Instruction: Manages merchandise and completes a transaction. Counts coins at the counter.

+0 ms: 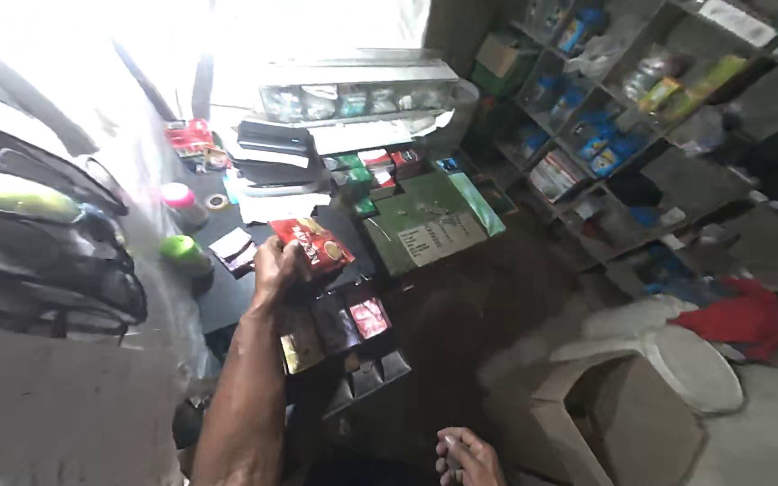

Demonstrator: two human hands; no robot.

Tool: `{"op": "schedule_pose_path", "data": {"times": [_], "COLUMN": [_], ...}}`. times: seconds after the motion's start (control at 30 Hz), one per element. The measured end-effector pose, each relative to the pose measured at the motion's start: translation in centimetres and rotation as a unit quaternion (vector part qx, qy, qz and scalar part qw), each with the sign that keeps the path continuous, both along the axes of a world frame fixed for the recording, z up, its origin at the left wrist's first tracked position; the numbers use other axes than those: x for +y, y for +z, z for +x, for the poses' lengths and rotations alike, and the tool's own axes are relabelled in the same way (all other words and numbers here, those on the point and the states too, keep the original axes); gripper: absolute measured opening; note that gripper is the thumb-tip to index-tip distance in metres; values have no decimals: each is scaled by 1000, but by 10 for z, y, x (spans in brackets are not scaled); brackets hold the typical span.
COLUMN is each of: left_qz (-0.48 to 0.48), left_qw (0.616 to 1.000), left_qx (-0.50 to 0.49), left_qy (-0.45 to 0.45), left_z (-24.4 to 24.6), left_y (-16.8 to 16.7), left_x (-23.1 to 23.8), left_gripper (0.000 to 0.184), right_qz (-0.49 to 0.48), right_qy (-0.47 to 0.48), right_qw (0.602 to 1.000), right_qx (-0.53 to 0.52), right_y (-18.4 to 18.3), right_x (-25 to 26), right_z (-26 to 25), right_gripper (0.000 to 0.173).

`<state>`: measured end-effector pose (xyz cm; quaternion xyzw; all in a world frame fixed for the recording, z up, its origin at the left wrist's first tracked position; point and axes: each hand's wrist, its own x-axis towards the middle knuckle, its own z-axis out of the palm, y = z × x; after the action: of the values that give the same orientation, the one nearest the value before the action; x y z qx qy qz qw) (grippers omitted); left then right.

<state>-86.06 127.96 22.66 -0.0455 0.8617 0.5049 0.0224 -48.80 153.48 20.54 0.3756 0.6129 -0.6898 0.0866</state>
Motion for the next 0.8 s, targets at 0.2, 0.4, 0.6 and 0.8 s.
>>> {"op": "schedule_pose_path", "data": {"times": [0.2,0.4,0.6,0.8], "left_qz": [-80,-57,-213,-188], "left_qw": [967,921,946,956], "left_qx": [242,340,242,223], "left_qy": [7,-181,-32,37], "left_z": [71,250,338,387], "left_y": [37,21,-43,-54], "left_x": [0,47,66,44], "left_gripper": [50,19,20,15], "right_qz": [-77,-243,-227,-213], "right_qy": [101,267,425,513], "right_qw": [980,919,875,832], "right_qx": [152,160,48,11], "right_y": [37,28,8,-1], "right_x": [18,-5,-38,-72], "right_z": [-75,-126,-120,-93], "right_gripper": [31,54,50,56]}}
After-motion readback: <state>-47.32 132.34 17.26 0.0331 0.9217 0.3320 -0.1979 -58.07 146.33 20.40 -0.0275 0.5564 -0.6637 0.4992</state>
